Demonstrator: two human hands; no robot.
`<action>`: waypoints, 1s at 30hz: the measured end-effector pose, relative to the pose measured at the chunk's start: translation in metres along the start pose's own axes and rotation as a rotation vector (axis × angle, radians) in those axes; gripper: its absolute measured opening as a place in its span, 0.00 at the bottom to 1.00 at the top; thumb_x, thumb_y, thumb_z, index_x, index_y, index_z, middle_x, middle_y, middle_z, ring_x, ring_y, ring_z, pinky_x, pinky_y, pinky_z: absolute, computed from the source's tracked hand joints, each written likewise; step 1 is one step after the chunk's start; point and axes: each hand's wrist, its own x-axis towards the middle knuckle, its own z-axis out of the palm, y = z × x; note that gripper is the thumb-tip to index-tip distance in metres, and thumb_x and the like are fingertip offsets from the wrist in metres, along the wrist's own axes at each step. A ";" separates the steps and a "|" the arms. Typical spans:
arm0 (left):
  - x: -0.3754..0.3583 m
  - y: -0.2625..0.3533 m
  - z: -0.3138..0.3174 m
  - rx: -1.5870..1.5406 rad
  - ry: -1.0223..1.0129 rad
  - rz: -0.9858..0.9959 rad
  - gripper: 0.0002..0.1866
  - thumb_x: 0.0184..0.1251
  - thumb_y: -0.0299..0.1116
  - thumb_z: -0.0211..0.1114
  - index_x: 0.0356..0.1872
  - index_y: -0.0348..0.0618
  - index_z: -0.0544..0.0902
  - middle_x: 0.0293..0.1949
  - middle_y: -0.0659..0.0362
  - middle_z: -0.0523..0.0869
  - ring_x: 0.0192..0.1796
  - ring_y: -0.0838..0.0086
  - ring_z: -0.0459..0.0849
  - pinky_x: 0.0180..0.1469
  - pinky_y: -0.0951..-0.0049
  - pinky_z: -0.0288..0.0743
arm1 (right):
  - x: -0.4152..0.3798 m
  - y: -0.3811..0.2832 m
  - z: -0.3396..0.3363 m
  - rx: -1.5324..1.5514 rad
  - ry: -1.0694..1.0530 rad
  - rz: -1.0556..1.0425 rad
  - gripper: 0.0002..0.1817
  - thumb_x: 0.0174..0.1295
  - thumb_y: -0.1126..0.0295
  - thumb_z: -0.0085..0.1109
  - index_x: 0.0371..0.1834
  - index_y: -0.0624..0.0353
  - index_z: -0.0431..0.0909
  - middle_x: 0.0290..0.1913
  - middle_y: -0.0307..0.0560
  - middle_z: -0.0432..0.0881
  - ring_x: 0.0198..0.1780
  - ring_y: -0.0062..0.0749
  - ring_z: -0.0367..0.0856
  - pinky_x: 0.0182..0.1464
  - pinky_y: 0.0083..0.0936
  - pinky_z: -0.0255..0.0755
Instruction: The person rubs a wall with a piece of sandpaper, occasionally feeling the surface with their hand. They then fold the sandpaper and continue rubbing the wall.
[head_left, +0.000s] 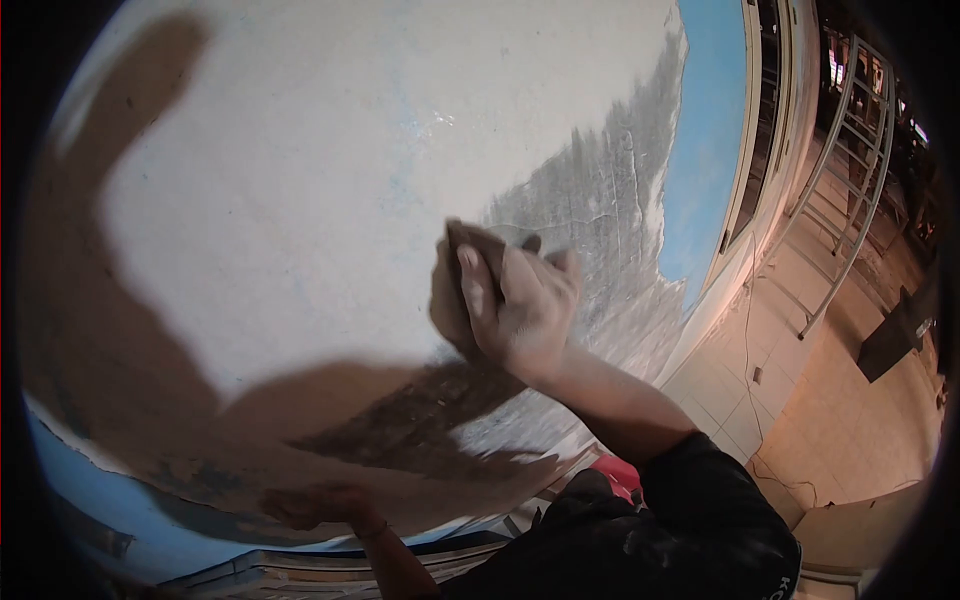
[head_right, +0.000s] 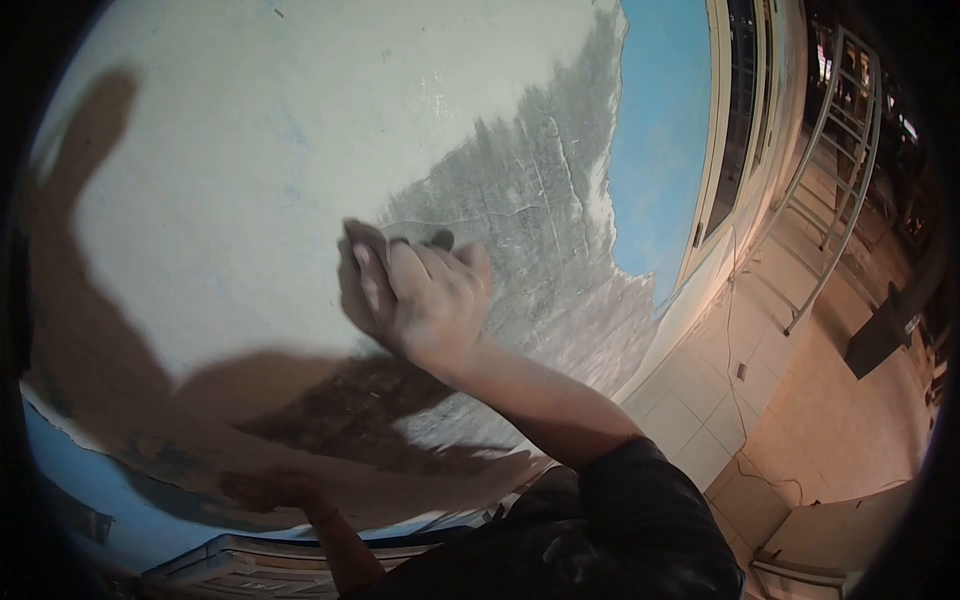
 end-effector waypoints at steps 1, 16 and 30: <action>0.001 0.003 -0.001 0.005 -0.008 -0.005 0.31 0.73 0.48 0.29 0.65 0.30 0.56 0.64 0.41 0.58 0.68 0.48 0.54 0.65 0.51 0.49 | -0.012 -0.003 -0.005 0.012 -0.025 0.003 0.10 0.54 0.69 0.61 0.18 0.53 0.71 0.14 0.37 0.73 0.13 0.26 0.66 0.25 0.25 0.52; 0.000 0.001 -0.001 0.050 0.025 0.079 0.28 0.74 0.43 0.31 0.64 0.29 0.56 0.64 0.40 0.58 0.67 0.47 0.55 0.63 0.51 0.50 | -0.034 0.000 -0.004 0.040 0.004 -0.070 0.15 0.51 0.71 0.63 0.16 0.50 0.64 0.12 0.33 0.68 0.12 0.23 0.64 0.23 0.24 0.48; 0.004 0.002 0.003 0.029 0.068 0.079 0.28 0.74 0.43 0.32 0.65 0.31 0.57 0.63 0.40 0.59 0.67 0.48 0.56 0.63 0.52 0.53 | -0.015 -0.002 -0.008 0.005 -0.004 -0.072 0.15 0.51 0.72 0.63 0.15 0.50 0.65 0.13 0.36 0.69 0.13 0.26 0.65 0.24 0.27 0.50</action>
